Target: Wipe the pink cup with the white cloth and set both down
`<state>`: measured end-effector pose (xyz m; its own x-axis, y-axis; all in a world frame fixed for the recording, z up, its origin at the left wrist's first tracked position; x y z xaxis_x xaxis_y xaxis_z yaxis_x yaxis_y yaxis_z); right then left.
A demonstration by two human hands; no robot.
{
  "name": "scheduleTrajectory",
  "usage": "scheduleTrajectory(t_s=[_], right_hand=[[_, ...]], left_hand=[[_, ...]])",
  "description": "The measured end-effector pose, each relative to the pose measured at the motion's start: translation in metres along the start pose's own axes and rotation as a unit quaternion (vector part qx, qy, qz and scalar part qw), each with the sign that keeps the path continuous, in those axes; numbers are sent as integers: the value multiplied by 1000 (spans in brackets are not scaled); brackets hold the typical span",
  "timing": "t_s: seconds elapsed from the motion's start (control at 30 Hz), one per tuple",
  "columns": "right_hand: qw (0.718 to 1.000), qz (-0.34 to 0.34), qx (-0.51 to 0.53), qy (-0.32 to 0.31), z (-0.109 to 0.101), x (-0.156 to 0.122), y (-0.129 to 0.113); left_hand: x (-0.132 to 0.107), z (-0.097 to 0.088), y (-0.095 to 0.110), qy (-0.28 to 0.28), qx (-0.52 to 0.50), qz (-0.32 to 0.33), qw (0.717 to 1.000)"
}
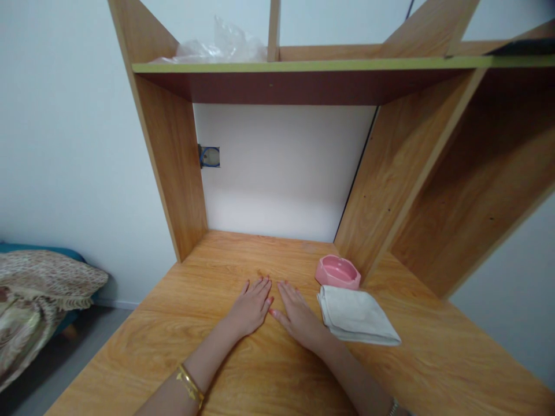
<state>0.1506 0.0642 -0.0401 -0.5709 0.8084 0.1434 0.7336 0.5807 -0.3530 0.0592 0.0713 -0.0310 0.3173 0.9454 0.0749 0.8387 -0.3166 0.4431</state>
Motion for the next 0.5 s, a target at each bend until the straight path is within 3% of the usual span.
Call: scheduleTrajectory(t_s=[0.5], right_hand=[[999, -5, -32, -19, 8, 2, 3]], left_hand=[[2, 5, 0, -43, 85, -20, 995]])
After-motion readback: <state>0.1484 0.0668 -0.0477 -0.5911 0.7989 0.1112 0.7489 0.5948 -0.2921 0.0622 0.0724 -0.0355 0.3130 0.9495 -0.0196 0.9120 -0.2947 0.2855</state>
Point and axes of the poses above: each hand's wrist, its own x-axis towards the middle knuckle, its own z-axis out of the palm, y = z × x, the point moved 8 cm from there along x, towards the middle knuckle, and after that the axes turned 10 degrees about -z, right-handed, at the moved point
